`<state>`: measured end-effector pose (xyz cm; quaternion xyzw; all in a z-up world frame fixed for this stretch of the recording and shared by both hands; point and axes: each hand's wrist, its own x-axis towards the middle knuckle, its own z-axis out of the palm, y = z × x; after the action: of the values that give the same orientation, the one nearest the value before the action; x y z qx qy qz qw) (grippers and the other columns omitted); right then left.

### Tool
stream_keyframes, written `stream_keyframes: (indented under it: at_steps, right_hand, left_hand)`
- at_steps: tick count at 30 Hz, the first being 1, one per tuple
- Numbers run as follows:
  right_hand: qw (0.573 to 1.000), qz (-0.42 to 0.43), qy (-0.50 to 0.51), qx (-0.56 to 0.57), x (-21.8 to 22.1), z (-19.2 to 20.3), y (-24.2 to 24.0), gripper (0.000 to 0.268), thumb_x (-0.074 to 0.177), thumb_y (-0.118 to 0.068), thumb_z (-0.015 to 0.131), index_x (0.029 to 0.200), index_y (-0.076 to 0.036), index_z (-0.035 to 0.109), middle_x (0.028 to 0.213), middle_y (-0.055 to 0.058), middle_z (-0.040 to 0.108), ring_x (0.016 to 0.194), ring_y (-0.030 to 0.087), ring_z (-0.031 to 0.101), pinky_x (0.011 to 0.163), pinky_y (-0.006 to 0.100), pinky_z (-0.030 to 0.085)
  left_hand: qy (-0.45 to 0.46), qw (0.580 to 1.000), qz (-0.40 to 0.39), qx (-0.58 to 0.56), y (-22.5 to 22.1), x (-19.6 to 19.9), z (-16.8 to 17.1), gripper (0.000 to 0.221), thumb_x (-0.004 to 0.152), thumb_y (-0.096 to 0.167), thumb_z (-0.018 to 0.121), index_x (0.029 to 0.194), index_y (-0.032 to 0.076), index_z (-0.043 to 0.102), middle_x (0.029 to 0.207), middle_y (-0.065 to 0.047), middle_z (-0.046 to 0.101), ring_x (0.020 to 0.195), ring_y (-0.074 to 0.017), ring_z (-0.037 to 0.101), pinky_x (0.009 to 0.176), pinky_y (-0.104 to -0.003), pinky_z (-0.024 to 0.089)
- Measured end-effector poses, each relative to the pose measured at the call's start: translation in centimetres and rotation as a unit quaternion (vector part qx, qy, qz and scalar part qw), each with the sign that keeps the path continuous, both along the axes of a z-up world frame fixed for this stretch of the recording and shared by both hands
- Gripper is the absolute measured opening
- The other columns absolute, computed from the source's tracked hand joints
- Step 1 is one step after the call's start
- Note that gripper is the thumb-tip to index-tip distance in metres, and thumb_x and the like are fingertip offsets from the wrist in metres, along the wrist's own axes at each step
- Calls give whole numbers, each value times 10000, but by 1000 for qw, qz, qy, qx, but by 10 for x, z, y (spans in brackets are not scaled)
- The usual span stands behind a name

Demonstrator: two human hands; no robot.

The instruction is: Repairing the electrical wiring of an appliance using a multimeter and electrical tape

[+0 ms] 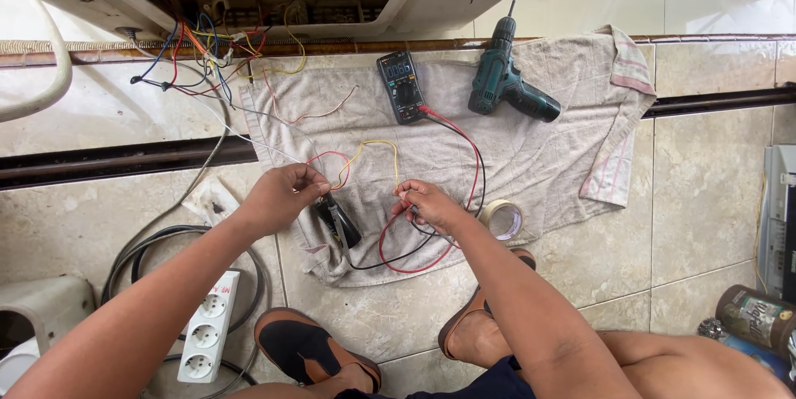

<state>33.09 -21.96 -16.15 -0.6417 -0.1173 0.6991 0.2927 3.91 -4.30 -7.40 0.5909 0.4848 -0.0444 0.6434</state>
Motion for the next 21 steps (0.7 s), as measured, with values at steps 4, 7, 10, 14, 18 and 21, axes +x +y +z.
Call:
stream_keyframes:
  at_steps: [4,7,10,14,18,21]
  right_hand:
    - [1000,-1,-4,3,-1,2,0,142,974,-143,521,1099,-125,587,877,237,742,481,130,592,334,151,295]
    - [1000,-1,-10,12,-2,1,-1,153,977,-149,520,1110,-113,588,855,223,737,486,121,591,336,142,295]
    - [1000,0,-12,21,-3,-2,-1,142,982,-158,522,1102,-123,589,851,207,737,494,124,592,335,143,298]
    - [999,-4,-15,32,-9,-3,7,151,987,-169,531,1119,-121,586,875,192,738,518,117,587,347,143,312]
    - [998,-1,-16,62,-22,3,18,161,991,-171,538,1131,-117,598,873,194,734,524,119,584,350,148,315]
    - [997,5,-14,73,-33,5,23,163,991,-177,537,1130,-122,601,863,176,732,526,105,577,358,143,314]
  left_hand:
    - [-7,1000,-2,21,2,3,10,157,926,265,743,1035,153,765,847,-29,782,845,-153,691,792,-312,519]
    - [-18,1000,6,21,1,1,3,151,926,259,746,1033,154,765,828,-20,774,826,-144,678,778,-302,510]
    - [-23,999,15,22,3,0,6,144,928,257,749,1024,151,766,812,-17,769,808,-138,674,766,-295,509]
    - [-23,999,18,29,3,-1,2,124,932,257,742,1014,167,767,822,-10,780,807,-129,681,760,-292,510]
    - [-33,997,18,70,4,1,-4,128,924,272,753,1013,180,764,815,-13,778,801,-141,691,769,-312,521]
    - [-40,992,13,115,4,1,-1,115,917,276,759,1004,201,766,796,0,775,780,-141,695,773,-316,522]
